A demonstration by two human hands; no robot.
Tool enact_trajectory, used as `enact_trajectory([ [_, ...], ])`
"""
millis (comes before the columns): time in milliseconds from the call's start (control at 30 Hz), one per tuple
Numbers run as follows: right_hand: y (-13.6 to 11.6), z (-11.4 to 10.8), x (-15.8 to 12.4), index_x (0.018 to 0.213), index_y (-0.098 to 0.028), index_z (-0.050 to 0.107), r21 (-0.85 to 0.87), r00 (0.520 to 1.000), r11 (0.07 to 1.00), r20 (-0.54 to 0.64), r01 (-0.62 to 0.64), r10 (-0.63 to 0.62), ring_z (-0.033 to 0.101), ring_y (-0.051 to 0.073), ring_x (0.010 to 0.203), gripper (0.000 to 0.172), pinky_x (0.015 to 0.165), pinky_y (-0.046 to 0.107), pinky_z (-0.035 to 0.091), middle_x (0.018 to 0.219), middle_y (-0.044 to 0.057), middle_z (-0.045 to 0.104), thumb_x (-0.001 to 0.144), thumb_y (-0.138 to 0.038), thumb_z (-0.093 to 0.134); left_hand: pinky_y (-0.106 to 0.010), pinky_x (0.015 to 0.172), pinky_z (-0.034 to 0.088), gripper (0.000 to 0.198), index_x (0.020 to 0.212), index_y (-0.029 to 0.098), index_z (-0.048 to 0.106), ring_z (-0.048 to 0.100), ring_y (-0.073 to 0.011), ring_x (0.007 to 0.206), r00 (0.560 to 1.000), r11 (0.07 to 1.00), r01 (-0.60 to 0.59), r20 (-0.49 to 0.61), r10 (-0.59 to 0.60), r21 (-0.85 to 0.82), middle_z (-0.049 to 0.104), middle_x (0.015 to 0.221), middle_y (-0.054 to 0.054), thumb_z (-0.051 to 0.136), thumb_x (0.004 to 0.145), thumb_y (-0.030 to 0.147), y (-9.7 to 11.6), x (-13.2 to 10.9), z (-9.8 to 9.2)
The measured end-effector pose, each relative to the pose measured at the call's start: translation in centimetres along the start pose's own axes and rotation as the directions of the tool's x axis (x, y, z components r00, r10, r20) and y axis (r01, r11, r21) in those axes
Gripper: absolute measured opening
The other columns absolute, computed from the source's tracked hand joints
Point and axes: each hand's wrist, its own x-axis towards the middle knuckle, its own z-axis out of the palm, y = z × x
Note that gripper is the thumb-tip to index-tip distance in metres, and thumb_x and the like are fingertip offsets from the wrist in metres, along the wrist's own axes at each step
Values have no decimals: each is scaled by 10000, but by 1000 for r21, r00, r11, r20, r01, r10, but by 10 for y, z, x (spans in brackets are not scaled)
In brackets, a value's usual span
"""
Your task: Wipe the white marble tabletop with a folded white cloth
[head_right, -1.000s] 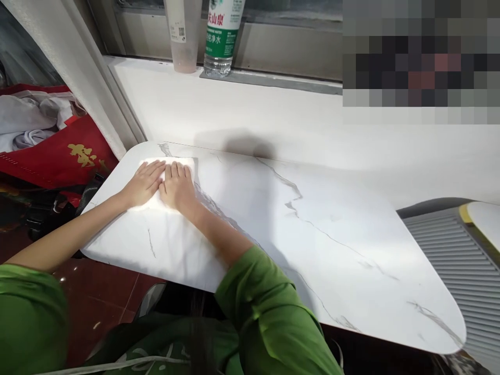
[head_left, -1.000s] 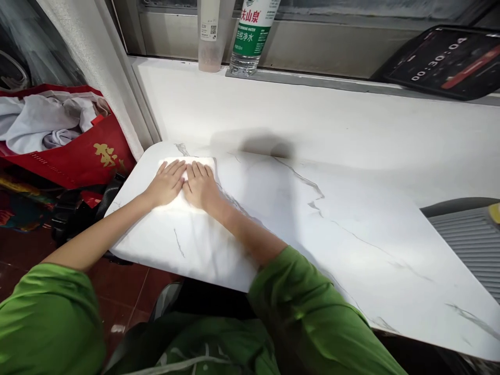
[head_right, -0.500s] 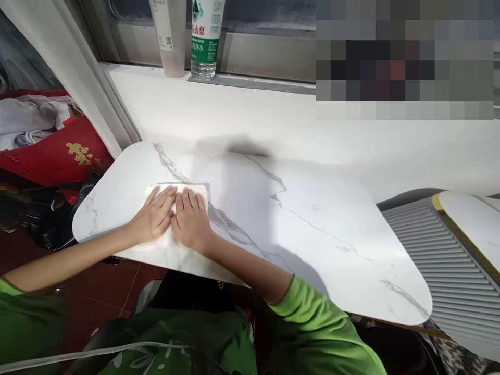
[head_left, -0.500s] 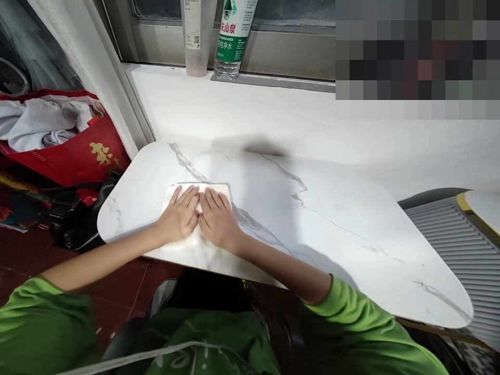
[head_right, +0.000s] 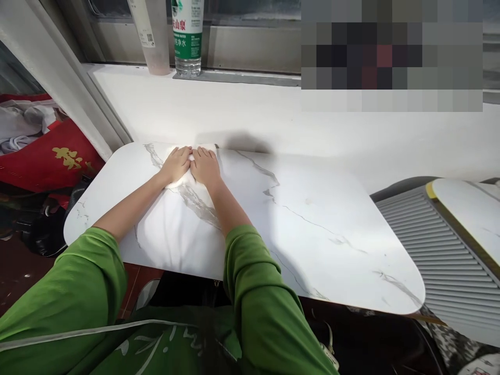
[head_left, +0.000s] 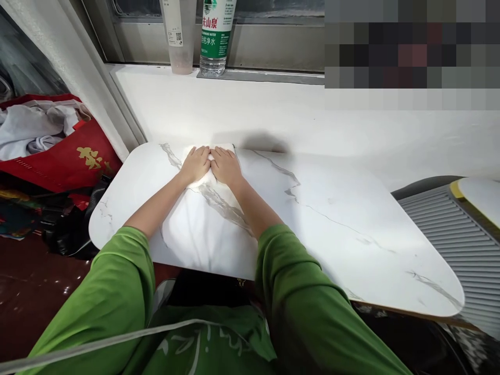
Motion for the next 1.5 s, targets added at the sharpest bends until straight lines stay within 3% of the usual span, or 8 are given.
enact_trajectory([
  [200, -1, -13, -39, 1464, -23, 436, -61, 998, 998, 60, 13, -9, 382, 279, 1429, 548, 1177, 469, 240, 1533, 194, 439, 963, -165, 267, -468, 1240, 181, 567, 1488, 27, 361, 335, -260, 1472, 999, 999, -42, 19, 42, -13, 395, 1565, -178, 311, 945, 184, 22, -29, -1],
  [500, -5, -58, -173, 1444, 34, 459, -25, 984, 987, 81, 160, -158, 370, 291, 1446, 572, 1212, 461, 241, 1527, 198, 445, 973, -231, 272, -543, 1230, 196, 543, 1422, -53, 432, 335, -337, 1467, 986, 985, -168, 7, 168, 28, 435, 1514, -258, 276, 981, 222, 116, -128, -4],
  [667, -12, -73, -214, 1455, 24, 445, -15, 989, 994, 97, 112, -110, 349, 307, 1459, 584, 1204, 516, 262, 1538, 206, 423, 962, -248, 291, -545, 1238, 173, 549, 1410, -92, 435, 315, -357, 1474, 958, 957, -286, 32, 285, 41, 415, 1517, -282, 276, 987, 220, 139, -153, -7],
  [833, -7, -70, -192, 1467, 2, 439, -5, 990, 999, 134, -41, 42, 344, 304, 1462, 593, 1207, 516, 249, 1551, 184, 411, 928, -215, 320, -492, 1233, 224, 545, 1438, -25, 424, 336, -304, 1474, 954, 955, -298, 29, 298, -10, 429, 1529, -230, 278, 979, 230, 128, -127, -1],
  [1100, 57, -48, -87, 1395, -40, 522, 25, 997, 997, 38, -75, 74, 420, 264, 1403, 556, 1181, 445, 257, 1483, 162, 514, 882, -141, 333, -473, 1225, 218, 526, 1418, 24, 449, 377, -275, 1447, 986, 984, -169, -1, 169, -59, 459, 1517, -198, 311, 936, 181, 99, -7, 23],
  [1233, 84, -41, -56, 1374, -60, 541, 38, 995, 994, 24, -101, 100, 431, 250, 1392, 547, 1171, 422, 260, 1464, 148, 538, 878, -131, 320, -447, 1224, 216, 518, 1384, 21, 482, 382, -259, 1442, 992, 990, -124, 6, 125, -72, 465, 1512, -194, 333, 905, 151, 95, 37, 30],
  [1367, 91, -38, -53, 1373, -55, 542, 63, 995, 993, -7, -97, 98, 431, 260, 1393, 546, 1166, 446, 264, 1469, 161, 529, 889, -143, 305, -430, 1224, 216, 507, 1371, 30, 497, 390, -246, 1437, 991, 988, -131, 4, 132, -79, 471, 1510, -185, 333, 906, 149, 95, 45, 31],
  [1500, 83, -43, -71, 1406, -17, 508, 13, 996, 996, 24, -88, 88, 424, 277, 1400, 553, 1178, 455, 257, 1498, 175, 492, 909, -160, 310, -440, 1224, 220, 512, 1396, 45, 478, 391, -245, 1440, 990, 988, -134, 21, 136, -74, 462, 1521, -176, 338, 919, 165, 102, 27, 28],
])
